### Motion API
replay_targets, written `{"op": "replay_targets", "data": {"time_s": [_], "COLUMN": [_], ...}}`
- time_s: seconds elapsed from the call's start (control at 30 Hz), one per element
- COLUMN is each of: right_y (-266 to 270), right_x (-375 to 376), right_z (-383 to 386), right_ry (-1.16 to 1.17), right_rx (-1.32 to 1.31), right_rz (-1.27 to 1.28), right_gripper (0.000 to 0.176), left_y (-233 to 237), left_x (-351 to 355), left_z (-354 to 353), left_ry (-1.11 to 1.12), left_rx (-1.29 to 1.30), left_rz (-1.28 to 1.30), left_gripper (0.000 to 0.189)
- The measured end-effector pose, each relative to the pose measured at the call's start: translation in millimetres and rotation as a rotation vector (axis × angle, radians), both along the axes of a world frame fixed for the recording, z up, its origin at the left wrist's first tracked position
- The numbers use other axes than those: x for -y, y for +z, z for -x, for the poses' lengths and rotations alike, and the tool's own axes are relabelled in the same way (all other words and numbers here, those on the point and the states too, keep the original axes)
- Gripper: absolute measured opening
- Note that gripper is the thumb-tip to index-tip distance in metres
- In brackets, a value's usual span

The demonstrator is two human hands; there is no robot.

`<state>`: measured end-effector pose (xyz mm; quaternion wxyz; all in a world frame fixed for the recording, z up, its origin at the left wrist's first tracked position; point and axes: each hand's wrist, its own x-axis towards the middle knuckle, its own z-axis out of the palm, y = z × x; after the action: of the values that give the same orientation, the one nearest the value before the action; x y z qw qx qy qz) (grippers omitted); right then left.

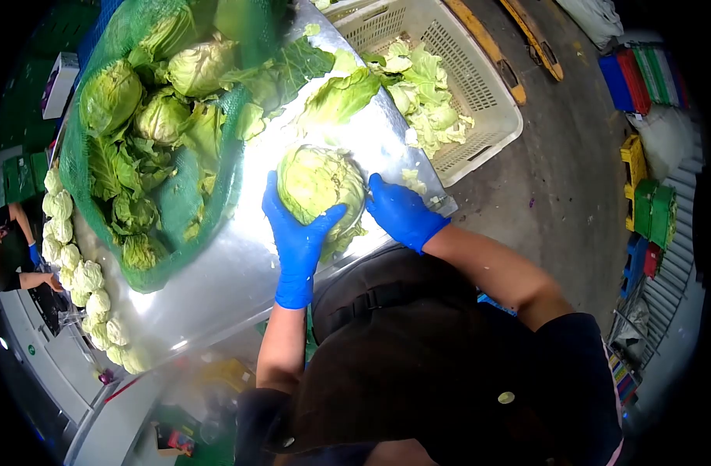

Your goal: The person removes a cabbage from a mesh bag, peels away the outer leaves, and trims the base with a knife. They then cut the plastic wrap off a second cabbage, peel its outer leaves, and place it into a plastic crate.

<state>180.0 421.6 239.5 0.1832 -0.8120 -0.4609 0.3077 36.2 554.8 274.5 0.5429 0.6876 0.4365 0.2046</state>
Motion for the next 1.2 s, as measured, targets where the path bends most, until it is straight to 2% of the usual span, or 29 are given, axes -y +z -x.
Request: {"op": "replay_targets", "data": {"time_s": [0.2,0.23,0.37,0.43,0.5,0.53,0.73,0.83,0.93,1.0,1.07,1.1,1.2], "right_y": [-20,-9,27,38,22,18,29,54,9,-6,-4,-1,4], "right_x": [-1,-3,10,8,-3,-9,-3,8,5,-9,-19,-19,-15], "right_z": [-15,-14,-16,-19,-19,-19,-16,-20,-15,-13,-7,-9,-8], "right_ry": [-0.050,-0.059,0.031,0.048,-0.018,-0.047,0.032,0.136,0.057,0.015,-0.007,0.042,0.177], "right_rx": [-0.042,-0.042,0.019,0.000,-0.020,-0.027,0.071,-0.003,0.052,0.055,0.072,0.039,0.159], "right_rz": [-0.021,0.022,0.046,0.102,0.136,0.150,0.088,0.138,0.037,-0.001,-0.054,0.036,0.016], "right_gripper": [0.026,0.026,0.018,0.019,0.020,0.021,0.023,0.021,0.019,0.019,0.018,0.019,0.020], "left_y": [15,17,22,18,10,21,12,17,5,5,6,7,-3], "left_x": [11,15,30,29,18,17,24,46,38,7,-11,-10,-7], "left_z": [-18,-19,-15,-16,-13,-19,-9,-2,2,-7,-6,-1,12], "left_ry": [0.030,0.057,-0.030,-0.021,0.005,0.052,0.020,-0.020,0.030,0.100,0.053,0.090,0.062], "left_rx": [-0.123,-0.077,-0.101,-0.090,-0.129,-0.160,-0.082,-0.077,-0.118,-0.161,0.026,0.048,0.117], "left_rz": [-0.122,-0.091,-0.323,-0.289,-0.189,-0.127,-0.258,-0.374,-0.308,-0.071,0.118,0.154,0.090], "left_gripper": [0.111,0.110,0.107,0.107,0.110,0.112,0.111,0.111,0.112,0.109,0.103,0.097,0.097]}}
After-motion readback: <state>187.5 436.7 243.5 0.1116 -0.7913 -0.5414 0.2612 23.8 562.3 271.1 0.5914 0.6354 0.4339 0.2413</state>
